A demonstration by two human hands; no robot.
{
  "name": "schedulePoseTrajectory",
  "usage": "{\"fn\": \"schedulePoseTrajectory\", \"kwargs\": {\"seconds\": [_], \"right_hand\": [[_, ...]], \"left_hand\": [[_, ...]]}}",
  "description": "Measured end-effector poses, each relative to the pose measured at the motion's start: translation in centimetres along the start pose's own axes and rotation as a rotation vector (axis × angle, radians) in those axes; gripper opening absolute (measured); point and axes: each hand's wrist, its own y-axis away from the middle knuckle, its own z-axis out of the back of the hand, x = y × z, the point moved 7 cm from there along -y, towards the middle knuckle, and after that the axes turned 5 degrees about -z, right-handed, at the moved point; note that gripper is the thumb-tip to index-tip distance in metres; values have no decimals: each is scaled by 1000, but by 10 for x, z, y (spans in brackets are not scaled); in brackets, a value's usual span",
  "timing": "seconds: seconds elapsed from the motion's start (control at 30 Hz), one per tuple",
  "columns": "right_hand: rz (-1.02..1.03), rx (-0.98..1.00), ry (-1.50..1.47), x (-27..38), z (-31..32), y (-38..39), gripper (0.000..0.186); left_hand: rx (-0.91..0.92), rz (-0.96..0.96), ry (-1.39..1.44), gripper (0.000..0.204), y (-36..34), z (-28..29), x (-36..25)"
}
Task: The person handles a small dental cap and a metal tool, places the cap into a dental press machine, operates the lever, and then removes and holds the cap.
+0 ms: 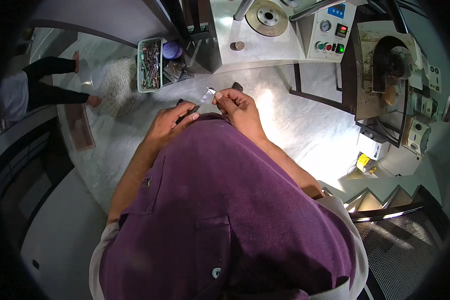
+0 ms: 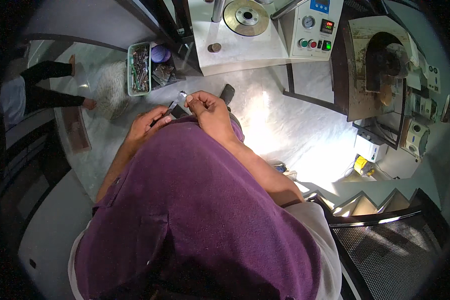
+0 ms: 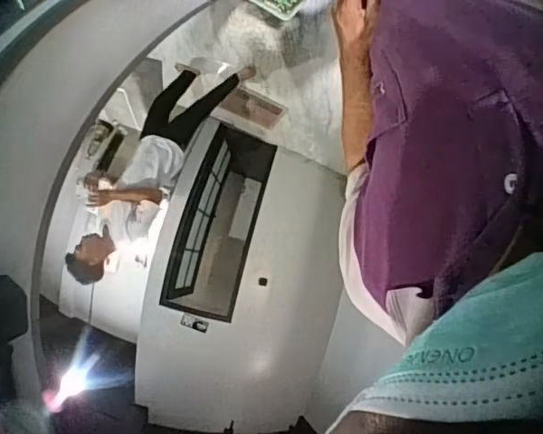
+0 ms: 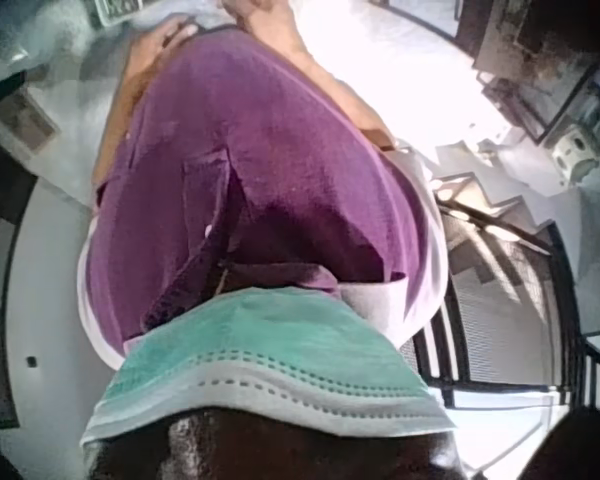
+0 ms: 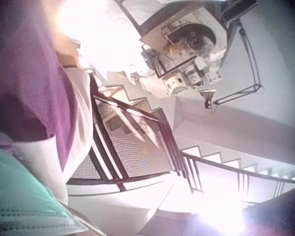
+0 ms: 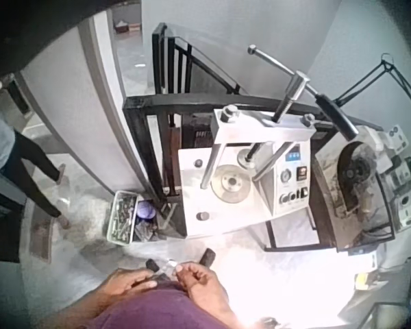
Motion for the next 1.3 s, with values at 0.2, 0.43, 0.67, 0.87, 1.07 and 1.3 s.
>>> {"fn": "schedulePoseTrajectory", "kwargs": {"seconds": [0.2, 0.43, 0.67, 0.87, 1.07, 1.3], "right_hand": [[262, -363, -57, 59, 101, -4, 18], [130, 197, 277, 27, 10, 5, 19], [49, 363, 369, 22, -25, 0, 26], [-25, 419, 353, 21, -34, -6, 28], [-65, 377, 233, 12, -30, -11, 28], [-288, 310, -33, -6, -19, -13, 26]], "left_hand": [[-44, 236, 335, 28, 34, -1, 37], [-43, 92, 257, 28, 31, 13, 20], [-54, 50, 348, 31, 27, 9, 14], [-41, 119, 563, 36, 24, 1, 12], [9, 158, 541, 33, 22, -2, 14], [-40, 127, 515, 37, 20, -5, 13]]}}
